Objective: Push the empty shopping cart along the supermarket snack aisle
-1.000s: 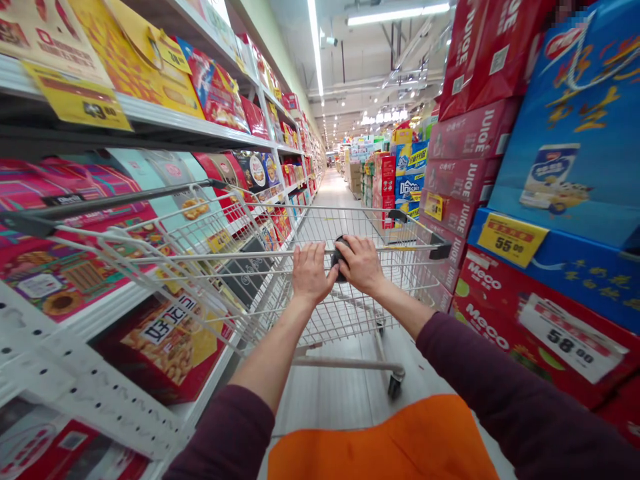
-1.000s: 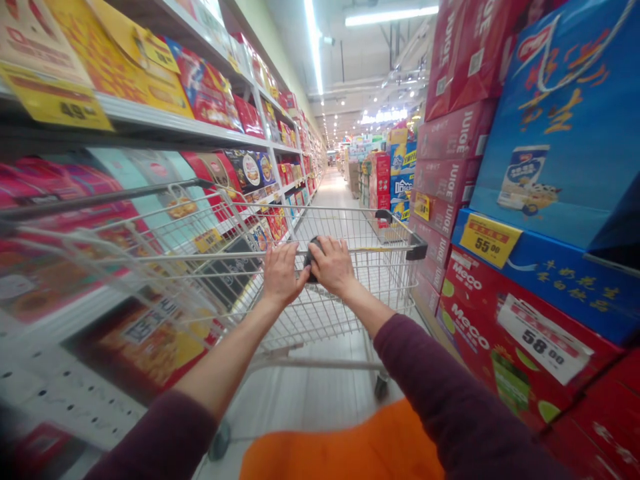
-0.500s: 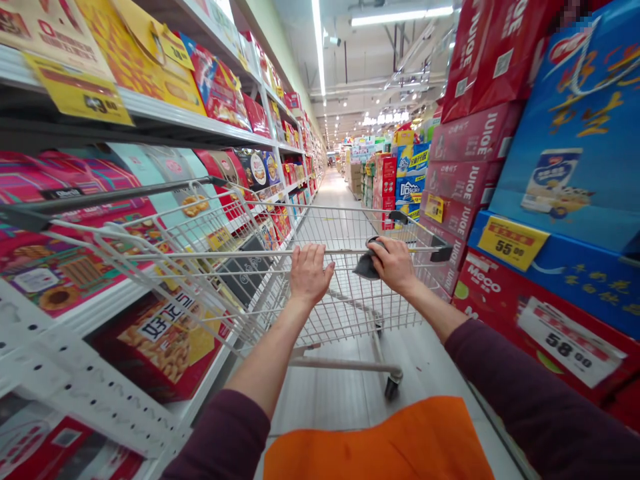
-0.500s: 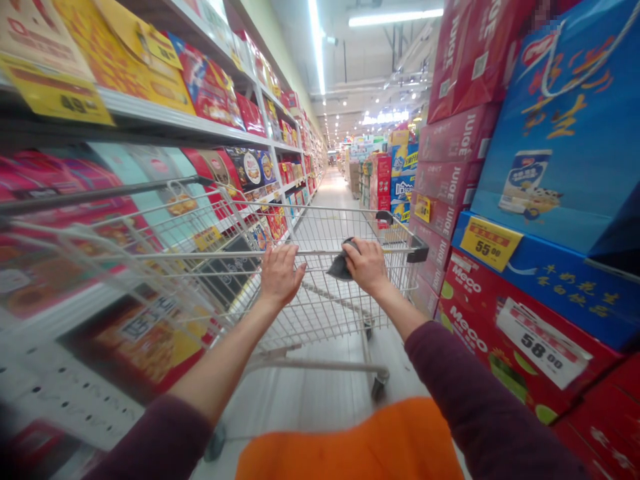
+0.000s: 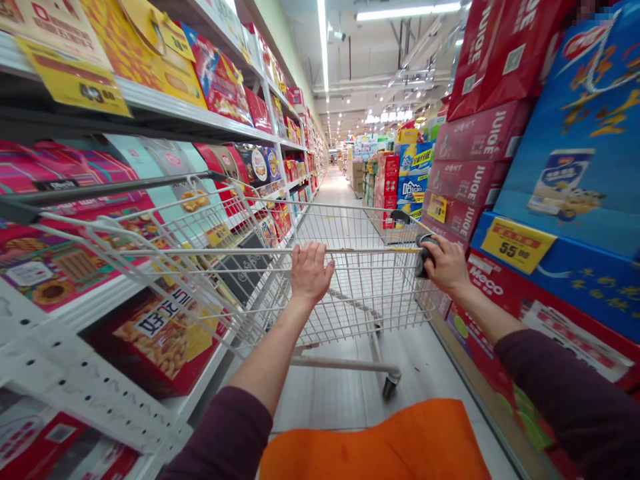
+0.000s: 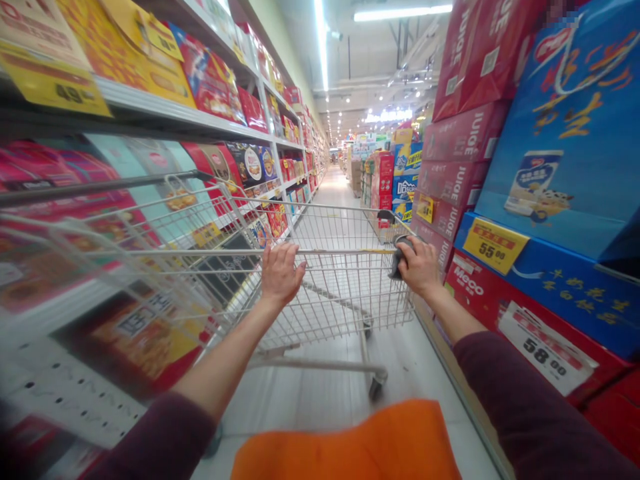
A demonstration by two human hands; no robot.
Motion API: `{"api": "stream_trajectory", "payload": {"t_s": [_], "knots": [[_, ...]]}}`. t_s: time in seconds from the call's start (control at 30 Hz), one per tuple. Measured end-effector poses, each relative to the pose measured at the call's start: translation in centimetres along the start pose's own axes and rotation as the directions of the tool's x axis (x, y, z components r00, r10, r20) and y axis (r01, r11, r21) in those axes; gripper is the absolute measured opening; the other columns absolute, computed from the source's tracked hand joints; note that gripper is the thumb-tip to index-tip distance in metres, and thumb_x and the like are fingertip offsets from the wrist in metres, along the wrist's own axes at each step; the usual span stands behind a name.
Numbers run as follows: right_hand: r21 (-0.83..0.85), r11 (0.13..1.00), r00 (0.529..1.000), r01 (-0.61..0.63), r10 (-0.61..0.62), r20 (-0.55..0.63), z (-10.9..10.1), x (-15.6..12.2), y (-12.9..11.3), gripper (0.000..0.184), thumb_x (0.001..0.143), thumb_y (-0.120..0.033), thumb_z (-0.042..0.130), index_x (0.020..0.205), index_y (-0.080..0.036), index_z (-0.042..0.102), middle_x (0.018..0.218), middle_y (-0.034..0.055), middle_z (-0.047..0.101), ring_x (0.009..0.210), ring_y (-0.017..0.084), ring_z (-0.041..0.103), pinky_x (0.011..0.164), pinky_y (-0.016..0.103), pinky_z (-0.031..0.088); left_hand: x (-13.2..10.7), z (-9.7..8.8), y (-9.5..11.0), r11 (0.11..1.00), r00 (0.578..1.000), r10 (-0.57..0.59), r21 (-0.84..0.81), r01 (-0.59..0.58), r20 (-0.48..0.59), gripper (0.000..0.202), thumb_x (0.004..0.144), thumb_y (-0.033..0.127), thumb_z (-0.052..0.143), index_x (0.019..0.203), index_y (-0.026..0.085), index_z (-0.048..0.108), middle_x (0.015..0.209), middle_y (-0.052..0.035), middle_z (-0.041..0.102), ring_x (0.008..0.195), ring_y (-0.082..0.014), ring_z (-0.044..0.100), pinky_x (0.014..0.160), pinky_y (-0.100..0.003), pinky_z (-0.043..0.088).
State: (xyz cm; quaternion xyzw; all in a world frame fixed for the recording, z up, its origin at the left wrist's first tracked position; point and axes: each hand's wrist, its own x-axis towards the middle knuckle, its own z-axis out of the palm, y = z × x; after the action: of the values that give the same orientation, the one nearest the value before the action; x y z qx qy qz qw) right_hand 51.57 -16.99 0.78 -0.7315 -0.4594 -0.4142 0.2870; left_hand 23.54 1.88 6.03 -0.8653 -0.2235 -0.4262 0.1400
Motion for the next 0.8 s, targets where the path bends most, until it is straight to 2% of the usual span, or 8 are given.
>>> {"api": "stream_trajectory", "payload": {"t_s": [0.1,0.2,0.3,0.4,0.53,0.7,0.8], "knots": [[0.037,0.998,0.999,-0.052,0.053,-0.003,0.2,0.1,-1.1,0.034,0.078,-0.017,0.049,0.110,-0.017,0.062,0.124,0.0147,0.055,0.108,0.030,0.049,0.095,0.048,0.040,0.1,0.2,0.6,0.998,0.998,-0.055,-0.013,0.054,-0.028,0.036,0.088,0.033,0.048,0.118,0.016,0.059,0.123,-0.0134,0.064,0.126,-0.0279,0.051,0.116,-0.050,0.025],[0.079,0.994,0.996,-0.074,0.077,-0.040,0.7,0.4,-3.6,0.037,0.078,-0.015,0.048,0.113,-0.017,0.061,0.125,0.0152,0.053,0.112,0.030,0.046,0.099,0.049,0.040,0.3,0.3,1.0,0.996,0.996,-0.084,-0.013,0.083,-0.032,0.036,0.087,0.033,0.049,0.117,0.015,0.059,0.122,-0.0138,0.065,0.126,-0.0292,0.051,0.117,-0.051,0.024],[0.122,0.991,0.996,-0.060,0.068,-0.062,1.1,0.7,-5.8,0.040,0.078,-0.012,0.048,0.115,-0.017,0.061,0.126,0.0155,0.052,0.115,0.030,0.044,0.100,0.049,0.040,0.3,0.1,1.1,0.996,0.996,-0.085,-0.011,0.085,-0.017,0.037,0.087,0.033,0.050,0.118,0.016,0.059,0.122,-0.0135,0.064,0.126,-0.0294,0.050,0.116,-0.052,0.025],[0.153,0.988,0.999,-0.010,0.016,-0.041,0.9,1.2,-6.5,0.042,0.077,-0.010,0.047,0.115,-0.016,0.063,0.125,0.0154,0.054,0.114,0.029,0.045,0.100,0.048,0.040,0.3,-0.2,0.9,0.996,0.996,-0.089,-0.002,0.089,0.004,0.036,0.087,0.032,0.048,0.119,0.017,0.059,0.122,-0.0129,0.065,0.126,-0.0289,0.050,0.117,-0.052,0.024],[0.195,0.978,0.996,0.078,-0.084,0.022,0.1,2.0,-4.3,0.041,0.074,-0.006,0.046,0.108,-0.018,0.067,0.124,0.0130,0.057,0.115,0.028,0.046,0.101,0.046,0.040,0.3,-0.5,0.7,0.997,0.996,-0.082,0.002,0.082,0.024,0.036,0.087,0.031,0.048,0.118,0.017,0.059,0.123,-0.0135,0.064,0.126,-0.0293,0.050,0.117,-0.053,0.025],[0.085,0.989,0.991,-0.121,0.116,0.060,0.0,2.1,0.5,0.039,0.072,-0.011,0.046,0.101,-0.015,0.071,0.116,0.0151,0.062,0.108,0.030,0.051,0.096,0.048,0.043,0.4,-0.6,0.9,0.996,0.995,-0.089,0.006,0.089,0.034,0.035,0.087,0.030,0.048,0.118,0.017,0.059,0.124,-0.0137,0.064,0.127,-0.0291,0.050,0.117,-0.053,0.024],[0.082,0.983,0.983,-0.165,0.157,0.094,0.4,1.5,1.6,0.044,0.070,-0.014,0.047,0.107,-0.011,0.070,0.119,0.0169,0.060,0.111,0.030,0.052,0.098,0.048,0.043,0.5,-0.5,1.2,0.995,0.994,-0.099,0.008,0.099,0.040,0.035,0.087,0.031,0.048,0.118,0.016,0.059,0.124,-0.0139,0.064,0.128,-0.0289,0.050,0.117,-0.052,0.025]]}}
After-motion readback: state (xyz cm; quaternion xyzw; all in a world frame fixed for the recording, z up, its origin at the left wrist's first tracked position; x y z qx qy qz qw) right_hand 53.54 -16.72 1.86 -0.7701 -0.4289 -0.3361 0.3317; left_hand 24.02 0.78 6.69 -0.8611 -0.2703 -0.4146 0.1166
